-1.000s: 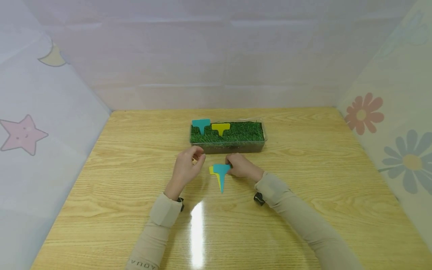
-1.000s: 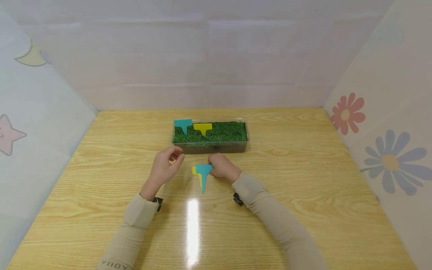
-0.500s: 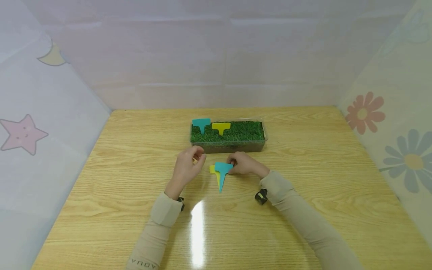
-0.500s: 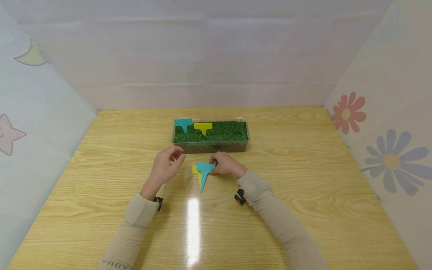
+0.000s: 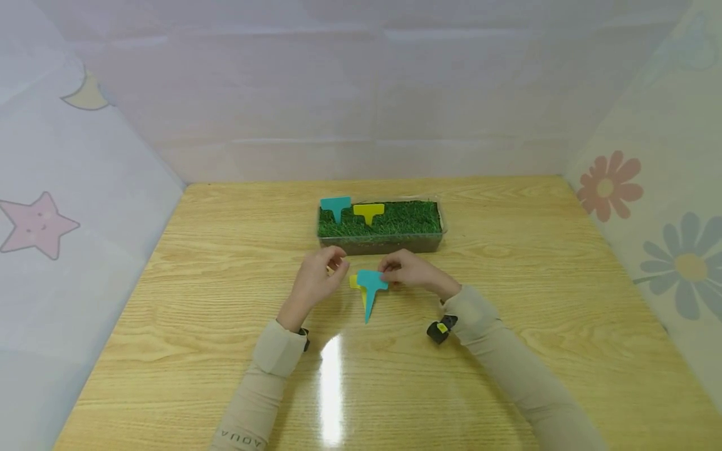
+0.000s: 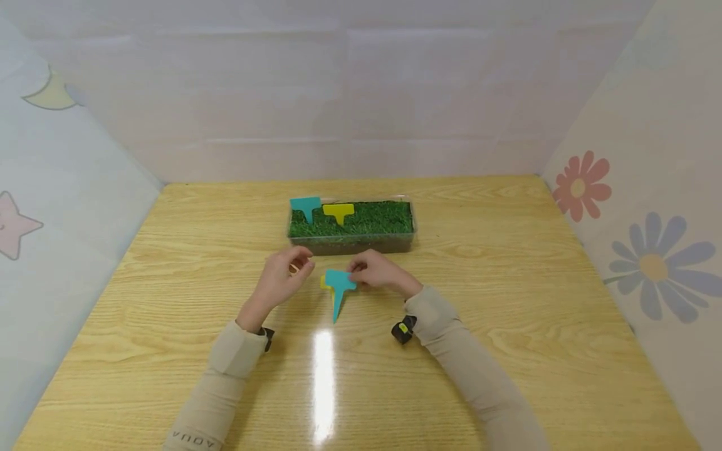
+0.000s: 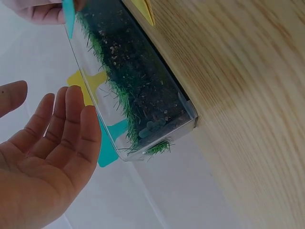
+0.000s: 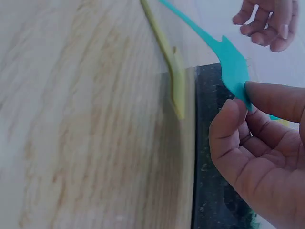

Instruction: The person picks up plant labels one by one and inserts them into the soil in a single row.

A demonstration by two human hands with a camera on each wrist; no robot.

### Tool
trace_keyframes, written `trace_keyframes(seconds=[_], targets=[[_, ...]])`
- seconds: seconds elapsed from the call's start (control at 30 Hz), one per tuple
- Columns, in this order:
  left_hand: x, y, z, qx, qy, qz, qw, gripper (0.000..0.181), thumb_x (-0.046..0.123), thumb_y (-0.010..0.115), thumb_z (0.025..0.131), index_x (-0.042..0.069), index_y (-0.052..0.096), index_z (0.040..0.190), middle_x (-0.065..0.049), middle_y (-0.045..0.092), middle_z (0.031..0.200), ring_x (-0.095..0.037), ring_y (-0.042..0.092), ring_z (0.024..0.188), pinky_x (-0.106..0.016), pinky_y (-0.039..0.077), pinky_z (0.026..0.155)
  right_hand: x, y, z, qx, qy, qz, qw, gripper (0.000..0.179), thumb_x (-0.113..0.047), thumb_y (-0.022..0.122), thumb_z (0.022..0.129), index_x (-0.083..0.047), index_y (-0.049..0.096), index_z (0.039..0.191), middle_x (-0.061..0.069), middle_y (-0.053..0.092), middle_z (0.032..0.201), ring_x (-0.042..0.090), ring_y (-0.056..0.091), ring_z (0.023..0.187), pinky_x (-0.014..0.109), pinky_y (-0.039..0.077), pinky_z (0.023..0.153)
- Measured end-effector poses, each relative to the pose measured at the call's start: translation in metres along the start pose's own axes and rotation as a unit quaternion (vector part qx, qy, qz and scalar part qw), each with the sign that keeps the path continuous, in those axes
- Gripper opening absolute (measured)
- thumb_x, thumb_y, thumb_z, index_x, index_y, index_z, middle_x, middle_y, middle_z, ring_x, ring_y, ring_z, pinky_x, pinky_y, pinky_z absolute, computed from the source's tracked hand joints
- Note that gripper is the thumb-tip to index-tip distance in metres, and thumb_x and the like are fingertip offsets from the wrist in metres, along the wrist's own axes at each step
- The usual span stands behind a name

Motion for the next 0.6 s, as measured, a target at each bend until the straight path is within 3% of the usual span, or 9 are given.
trace_keyframes(seconds=[0.23,0.4,0.6], targets=[[-0.005,0.013,0.000,-0.064,-0.024,-0.014,0.9976,0.021,0.014,0.057,0.089,-0.001,0.062,0.103,-0.005,0.062,0.082,-0.018,0.059,0.073,-0.031,0.049,0.066,-0.010,-0.003,-0.007,0.002,-0.002,0.035,0.9994,0.011,0.000,0.054,0.089,0.007,0.060,0.093,0.009,0.056,0.072,0.019,0.050,0.061,0.046,0.047,0.064],[-0.002,0.027,0.000,-0.123,-0.003,-0.037,0.9917,0.022,0.014,0.058,0.090,-0.002,0.061,0.104,-0.007,0.064,0.084,-0.017,0.059,0.074,-0.028,0.049,0.067,-0.015,-0.004,-0.011,0.003,-0.017,0.038,0.9991,0.011,0.001,0.053,0.089,0.008,0.059,0.095,0.010,0.057,0.074,0.024,0.052,0.063,0.051,0.047,0.067],[0.002,0.032,0.002,-0.124,0.002,-0.096,0.9876,0.016,0.009,0.059,0.089,-0.003,0.063,0.099,-0.008,0.065,0.084,-0.016,0.060,0.073,-0.025,0.049,0.066,-0.025,-0.006,-0.019,0.009,-0.035,0.030,0.9989,0.011,0.000,0.054,0.089,0.008,0.059,0.095,0.010,0.058,0.076,0.026,0.055,0.065,0.053,0.047,0.067]])
Point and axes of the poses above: each hand's wrist, its own z-axis towards the middle knuckle, its own y-axis out of the palm, x = y × z, the point moved 8 cm from there along z, towards the middle knuckle
